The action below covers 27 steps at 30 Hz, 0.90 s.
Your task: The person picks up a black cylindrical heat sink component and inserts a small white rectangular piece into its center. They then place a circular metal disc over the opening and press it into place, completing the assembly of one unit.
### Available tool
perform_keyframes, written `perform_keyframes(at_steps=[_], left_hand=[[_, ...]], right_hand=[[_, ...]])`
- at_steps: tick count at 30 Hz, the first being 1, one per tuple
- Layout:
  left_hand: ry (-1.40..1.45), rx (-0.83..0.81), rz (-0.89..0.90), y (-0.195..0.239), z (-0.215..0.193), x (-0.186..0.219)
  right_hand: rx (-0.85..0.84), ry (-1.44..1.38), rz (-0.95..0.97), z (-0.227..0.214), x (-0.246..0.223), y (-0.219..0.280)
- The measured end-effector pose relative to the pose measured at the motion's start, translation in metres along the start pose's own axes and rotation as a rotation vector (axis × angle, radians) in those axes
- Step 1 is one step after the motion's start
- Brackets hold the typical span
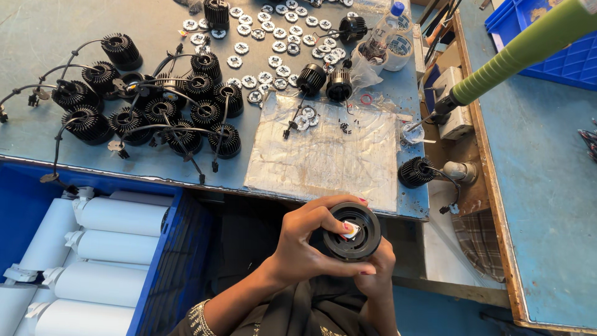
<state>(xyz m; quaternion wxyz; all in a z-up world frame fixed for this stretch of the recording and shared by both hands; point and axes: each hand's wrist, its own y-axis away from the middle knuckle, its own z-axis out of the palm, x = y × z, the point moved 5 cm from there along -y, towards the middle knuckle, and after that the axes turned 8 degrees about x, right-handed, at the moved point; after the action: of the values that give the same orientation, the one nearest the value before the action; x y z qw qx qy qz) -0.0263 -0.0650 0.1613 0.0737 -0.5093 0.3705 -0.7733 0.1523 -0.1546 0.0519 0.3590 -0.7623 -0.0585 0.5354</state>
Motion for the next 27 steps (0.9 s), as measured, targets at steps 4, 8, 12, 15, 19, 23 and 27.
perform_keyframes(at_steps=[4,8,12,15,19,23,27], left_hand=[[0.014,-0.019,0.020,0.002,0.000,0.001],[-0.044,-0.014,0.093,0.006,-0.001,-0.011],[-0.175,-0.008,0.167,0.008,-0.012,-0.054],[-0.271,-0.012,0.109,0.009,-0.024,-0.102],[-0.353,-0.032,0.065,0.019,-0.032,-0.150],[-0.407,-0.103,0.012,0.033,-0.034,-0.165],[-0.388,-0.142,-0.007,0.036,-0.039,-0.159]], right_hand=[[-0.026,0.004,-0.013,-0.003,0.001,0.000],[-0.034,0.046,0.053,0.004,-0.002,-0.007],[-0.103,0.139,0.128,0.015,-0.003,-0.031],[-0.052,0.196,0.312,0.018,0.007,-0.046],[-0.068,0.157,0.342,0.022,0.012,-0.050],[-0.037,0.135,0.326,0.022,0.016,-0.046],[-0.044,0.165,0.267,0.028,0.014,-0.051]])
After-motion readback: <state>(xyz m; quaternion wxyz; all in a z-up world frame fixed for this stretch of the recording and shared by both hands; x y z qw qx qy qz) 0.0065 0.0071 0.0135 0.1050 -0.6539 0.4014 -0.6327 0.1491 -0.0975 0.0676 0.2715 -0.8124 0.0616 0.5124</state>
